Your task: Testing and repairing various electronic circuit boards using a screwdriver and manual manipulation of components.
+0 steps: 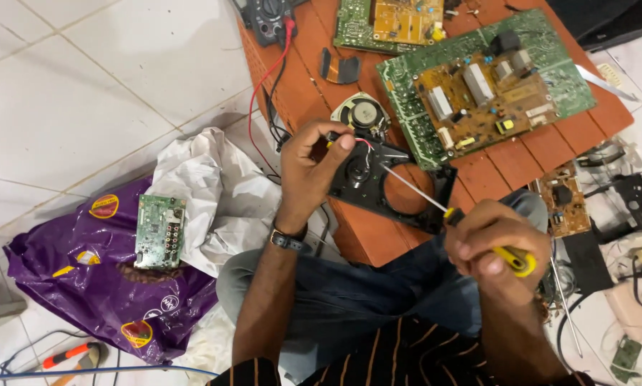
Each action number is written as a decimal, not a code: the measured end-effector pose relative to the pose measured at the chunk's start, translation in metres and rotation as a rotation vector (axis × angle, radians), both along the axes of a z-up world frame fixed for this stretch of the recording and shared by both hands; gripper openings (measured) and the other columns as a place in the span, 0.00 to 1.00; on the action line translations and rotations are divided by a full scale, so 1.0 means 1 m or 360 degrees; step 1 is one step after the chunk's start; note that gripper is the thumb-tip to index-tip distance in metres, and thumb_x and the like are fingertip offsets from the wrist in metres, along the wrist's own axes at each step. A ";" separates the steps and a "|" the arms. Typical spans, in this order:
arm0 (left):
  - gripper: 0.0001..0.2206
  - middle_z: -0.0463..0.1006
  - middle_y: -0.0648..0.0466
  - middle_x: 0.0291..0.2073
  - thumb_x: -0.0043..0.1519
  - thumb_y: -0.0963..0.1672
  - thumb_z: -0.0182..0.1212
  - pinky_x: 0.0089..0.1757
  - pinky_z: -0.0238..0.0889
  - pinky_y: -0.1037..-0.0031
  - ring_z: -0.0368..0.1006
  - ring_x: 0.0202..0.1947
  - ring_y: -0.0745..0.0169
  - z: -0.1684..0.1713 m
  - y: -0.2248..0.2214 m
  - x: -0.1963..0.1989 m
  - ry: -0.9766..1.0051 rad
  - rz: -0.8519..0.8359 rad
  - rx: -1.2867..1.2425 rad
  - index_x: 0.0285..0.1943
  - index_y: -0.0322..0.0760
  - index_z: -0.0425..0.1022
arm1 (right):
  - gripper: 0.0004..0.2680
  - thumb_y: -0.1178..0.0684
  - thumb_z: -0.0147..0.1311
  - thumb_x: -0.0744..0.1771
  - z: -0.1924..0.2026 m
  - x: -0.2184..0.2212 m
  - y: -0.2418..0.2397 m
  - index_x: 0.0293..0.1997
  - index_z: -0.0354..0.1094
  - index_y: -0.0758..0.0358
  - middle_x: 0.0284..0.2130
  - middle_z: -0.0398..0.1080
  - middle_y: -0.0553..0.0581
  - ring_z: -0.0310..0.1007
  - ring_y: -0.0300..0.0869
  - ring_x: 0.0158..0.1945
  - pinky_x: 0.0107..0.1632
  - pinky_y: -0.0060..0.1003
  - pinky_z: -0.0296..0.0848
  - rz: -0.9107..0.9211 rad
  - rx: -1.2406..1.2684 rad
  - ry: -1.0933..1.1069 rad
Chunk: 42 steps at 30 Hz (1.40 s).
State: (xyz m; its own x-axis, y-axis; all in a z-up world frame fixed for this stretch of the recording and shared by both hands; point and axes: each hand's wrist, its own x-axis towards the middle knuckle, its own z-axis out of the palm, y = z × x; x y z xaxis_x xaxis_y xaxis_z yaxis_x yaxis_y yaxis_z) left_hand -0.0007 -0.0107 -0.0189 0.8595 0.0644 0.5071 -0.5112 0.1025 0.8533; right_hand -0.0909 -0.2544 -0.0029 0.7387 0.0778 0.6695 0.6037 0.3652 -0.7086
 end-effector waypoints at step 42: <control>0.18 0.80 0.37 0.48 0.68 0.44 0.62 0.58 0.66 0.60 0.77 0.53 0.50 -0.001 -0.018 -0.002 0.0139 -0.0083 -0.0128 0.64 0.26 0.72 | 0.11 0.58 0.53 0.66 -0.079 -0.004 -0.031 0.44 0.65 0.84 0.47 0.68 0.83 0.82 0.55 0.26 0.27 0.38 0.81 -0.0075 0.0156 0.0240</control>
